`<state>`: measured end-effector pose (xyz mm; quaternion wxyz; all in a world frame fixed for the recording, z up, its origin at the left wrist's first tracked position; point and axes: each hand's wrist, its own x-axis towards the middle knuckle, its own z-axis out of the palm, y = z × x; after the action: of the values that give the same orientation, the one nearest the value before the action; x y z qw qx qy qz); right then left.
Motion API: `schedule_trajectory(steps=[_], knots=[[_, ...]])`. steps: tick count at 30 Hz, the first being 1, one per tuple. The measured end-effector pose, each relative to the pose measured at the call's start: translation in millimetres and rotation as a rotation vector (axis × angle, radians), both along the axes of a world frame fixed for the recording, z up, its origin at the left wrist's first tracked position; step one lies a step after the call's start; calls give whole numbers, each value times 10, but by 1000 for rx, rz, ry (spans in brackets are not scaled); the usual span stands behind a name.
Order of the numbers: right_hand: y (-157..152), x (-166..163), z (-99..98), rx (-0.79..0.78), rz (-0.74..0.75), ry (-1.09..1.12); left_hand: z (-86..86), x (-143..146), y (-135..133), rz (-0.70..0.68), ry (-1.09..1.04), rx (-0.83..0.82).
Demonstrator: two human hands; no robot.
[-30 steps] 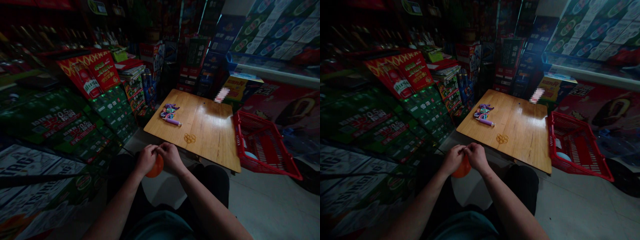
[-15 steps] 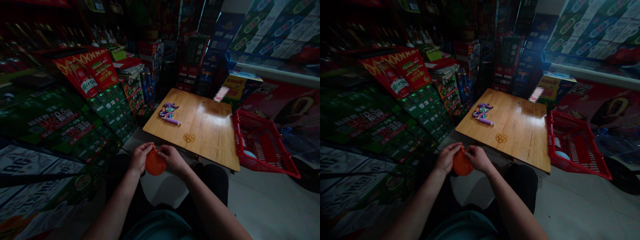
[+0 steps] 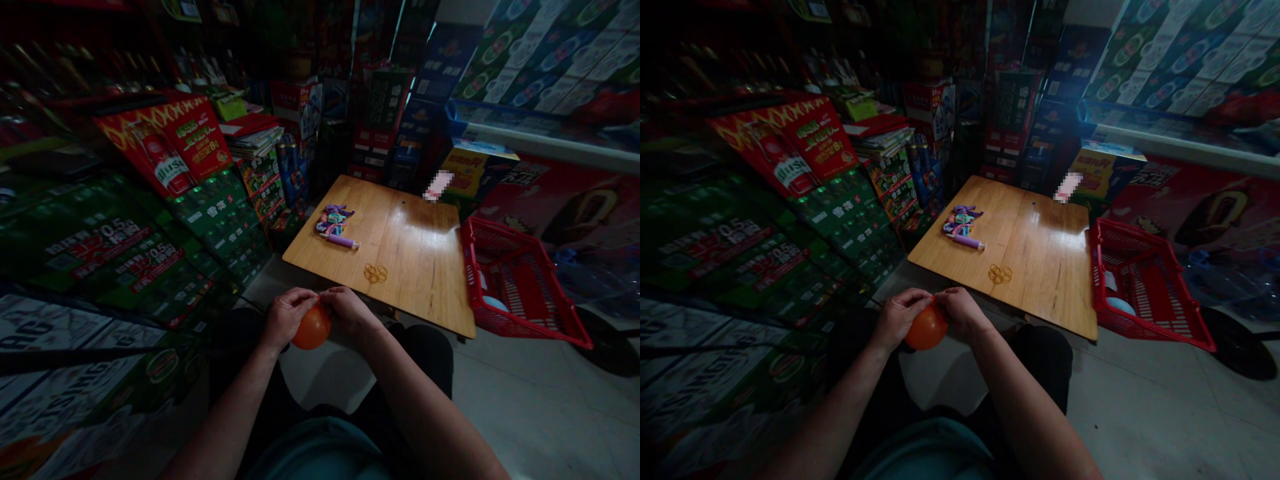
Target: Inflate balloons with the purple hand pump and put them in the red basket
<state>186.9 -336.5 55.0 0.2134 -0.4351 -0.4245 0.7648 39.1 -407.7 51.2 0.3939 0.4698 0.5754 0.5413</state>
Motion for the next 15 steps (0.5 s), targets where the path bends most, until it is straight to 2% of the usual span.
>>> schedule_trajectory(steps=[3,7,15], knots=[[27,32,-85,-51,6,36,63,-7,-15,-70,77,63],[45,82,-156,-128,41,110,104,-24,-15,-131,27,55],[2,113,-134,-213,79,202,82,-43,-7,-144,-30,-35]])
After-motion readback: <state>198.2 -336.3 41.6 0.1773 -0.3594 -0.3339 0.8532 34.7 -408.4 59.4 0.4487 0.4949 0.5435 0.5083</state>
